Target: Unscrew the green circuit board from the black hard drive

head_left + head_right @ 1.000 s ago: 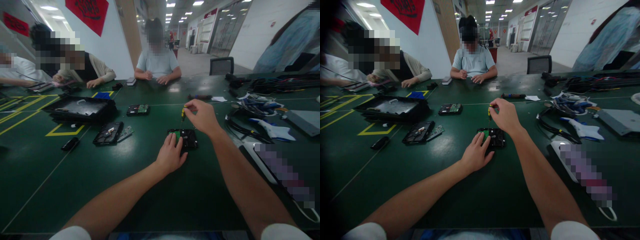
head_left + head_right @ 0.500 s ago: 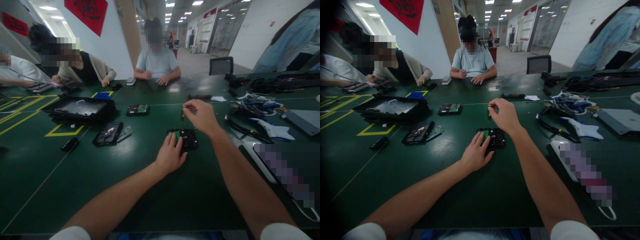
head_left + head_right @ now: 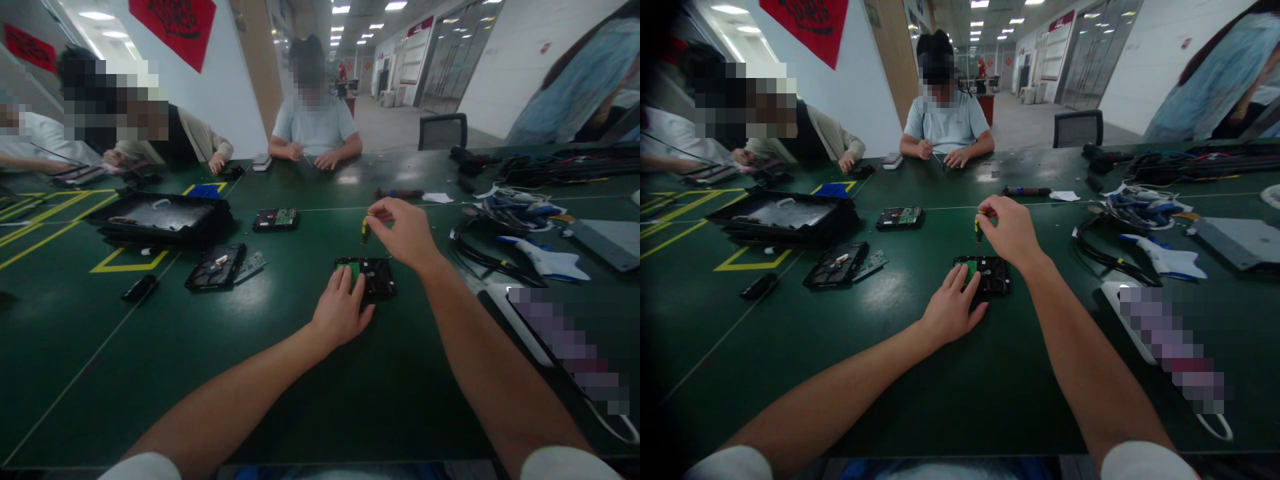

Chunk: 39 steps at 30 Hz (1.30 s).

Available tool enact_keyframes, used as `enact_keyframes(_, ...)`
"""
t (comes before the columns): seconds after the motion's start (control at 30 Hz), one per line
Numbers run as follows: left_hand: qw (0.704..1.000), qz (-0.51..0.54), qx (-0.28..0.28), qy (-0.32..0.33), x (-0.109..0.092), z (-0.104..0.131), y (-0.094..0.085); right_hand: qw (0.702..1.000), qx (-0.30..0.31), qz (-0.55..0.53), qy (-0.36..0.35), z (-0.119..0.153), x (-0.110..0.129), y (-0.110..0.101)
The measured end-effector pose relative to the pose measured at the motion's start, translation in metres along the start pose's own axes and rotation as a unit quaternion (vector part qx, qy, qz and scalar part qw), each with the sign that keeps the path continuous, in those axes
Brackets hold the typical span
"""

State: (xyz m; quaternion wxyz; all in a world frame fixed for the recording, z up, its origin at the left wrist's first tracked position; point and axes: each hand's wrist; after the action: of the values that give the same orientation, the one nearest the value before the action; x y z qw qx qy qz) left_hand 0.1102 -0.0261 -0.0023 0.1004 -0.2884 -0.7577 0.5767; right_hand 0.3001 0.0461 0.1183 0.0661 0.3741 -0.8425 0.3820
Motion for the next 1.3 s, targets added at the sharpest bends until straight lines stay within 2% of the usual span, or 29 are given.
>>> enact_keyframes(0.27,1.000,-0.004,-0.002,0.001,0.0002,0.0003,0.0002,1.000,-0.005,0.020,-0.007,0.0009,-0.0013,-0.0008)
enact_keyframes(0.47,1.000,-0.008,0.002,0.001,0.0010,0.0007,0.0006,0.998,-0.001,0.045,-0.040,0.0003,-0.0042,-0.0007)
enact_keyframes(0.73,1.000,-0.008,0.005,0.002,-0.0005,-0.0001,-0.0008,1.000,-0.008,0.009,-0.001,-0.0001,-0.0020,0.0001)
enact_keyframes(0.93,1.000,-0.004,0.007,-0.003,-0.0009,-0.0004,-0.0011,1.000,-0.003,0.021,-0.022,-0.0002,-0.0016,-0.0004)
enact_keyframes(1.13,1.000,0.002,0.007,-0.003,-0.0007,-0.0001,-0.0018,1.000,-0.007,0.020,0.005,0.0008,0.0004,-0.0005)
enact_keyframes(1.3,1.000,0.002,0.010,-0.003,-0.0008,0.0001,-0.0025,0.999,0.000,0.030,-0.018,0.0002,-0.0004,-0.0006)
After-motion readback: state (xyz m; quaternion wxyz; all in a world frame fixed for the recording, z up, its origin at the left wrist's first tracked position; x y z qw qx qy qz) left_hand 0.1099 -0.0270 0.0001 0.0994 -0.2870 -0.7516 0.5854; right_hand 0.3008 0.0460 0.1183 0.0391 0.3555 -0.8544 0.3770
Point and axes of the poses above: each hand's wrist, its own z-axis away from the middle knuckle, its own y-axis out of the palm, x = y × z, and after that the axes turned 7 degrees about -y, right-handed
